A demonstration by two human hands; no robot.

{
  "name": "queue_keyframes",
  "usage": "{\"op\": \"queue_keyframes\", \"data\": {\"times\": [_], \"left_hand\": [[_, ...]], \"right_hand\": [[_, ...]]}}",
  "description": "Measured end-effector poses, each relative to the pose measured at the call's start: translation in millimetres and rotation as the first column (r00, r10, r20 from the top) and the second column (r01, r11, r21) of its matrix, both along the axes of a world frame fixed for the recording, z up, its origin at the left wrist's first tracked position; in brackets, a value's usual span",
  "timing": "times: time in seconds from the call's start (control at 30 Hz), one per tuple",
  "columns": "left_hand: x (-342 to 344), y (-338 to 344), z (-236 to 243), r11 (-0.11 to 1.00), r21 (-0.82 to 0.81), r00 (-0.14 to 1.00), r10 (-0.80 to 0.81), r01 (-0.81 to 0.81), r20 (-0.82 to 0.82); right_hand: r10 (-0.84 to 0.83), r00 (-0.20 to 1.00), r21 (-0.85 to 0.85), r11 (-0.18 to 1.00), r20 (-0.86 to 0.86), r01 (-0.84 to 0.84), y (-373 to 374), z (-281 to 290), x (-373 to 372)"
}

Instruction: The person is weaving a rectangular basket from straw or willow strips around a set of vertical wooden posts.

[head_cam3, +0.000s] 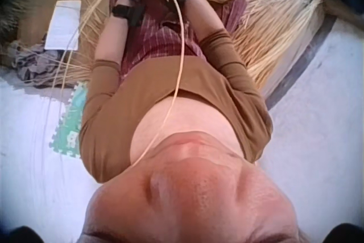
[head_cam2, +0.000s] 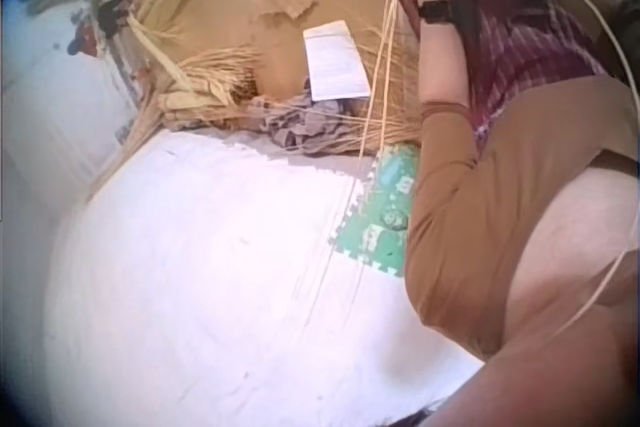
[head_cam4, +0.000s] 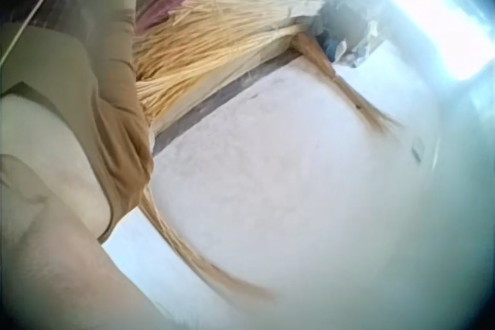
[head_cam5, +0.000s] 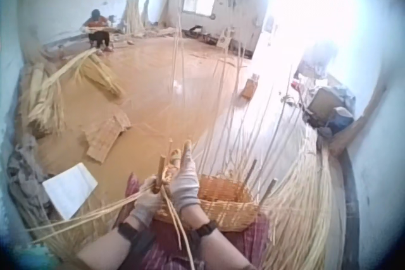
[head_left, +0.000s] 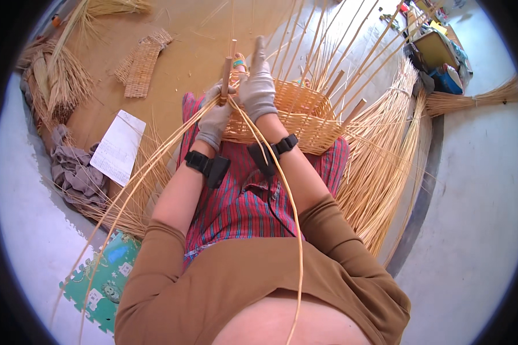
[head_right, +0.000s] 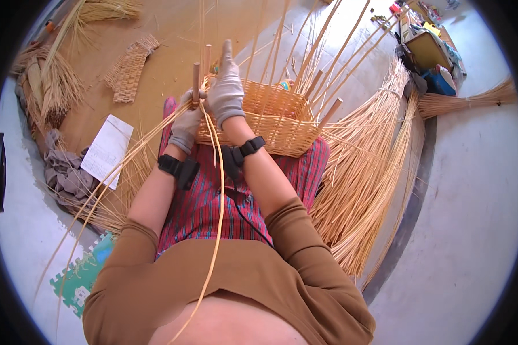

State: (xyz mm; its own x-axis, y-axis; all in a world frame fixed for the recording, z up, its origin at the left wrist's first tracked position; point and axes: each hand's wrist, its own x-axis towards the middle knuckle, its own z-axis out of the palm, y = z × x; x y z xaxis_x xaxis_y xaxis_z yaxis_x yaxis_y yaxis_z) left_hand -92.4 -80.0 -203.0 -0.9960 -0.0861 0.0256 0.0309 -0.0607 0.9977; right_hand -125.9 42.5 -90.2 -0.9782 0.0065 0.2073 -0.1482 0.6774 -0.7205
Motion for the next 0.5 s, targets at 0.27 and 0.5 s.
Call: {"op": "queue_keyframes", "data": {"times": [0.27,0.5], "left_hand": [[16.6,17.2,9.7,0.987,0.112,0.988,0.127,-0.117,-0.083],[32.8,10.4,-13.2,0.894,-0.131,0.888,0.389,-0.428,-0.245]], "right_hand": [[-0.144,0.959,-0.645,0.763,-0.242,-0.048,93.7,-53.6,98.1],[0.092,0.992,-0.941,0.323,-0.08,-0.106,59.1,3.8,163.3]]}}
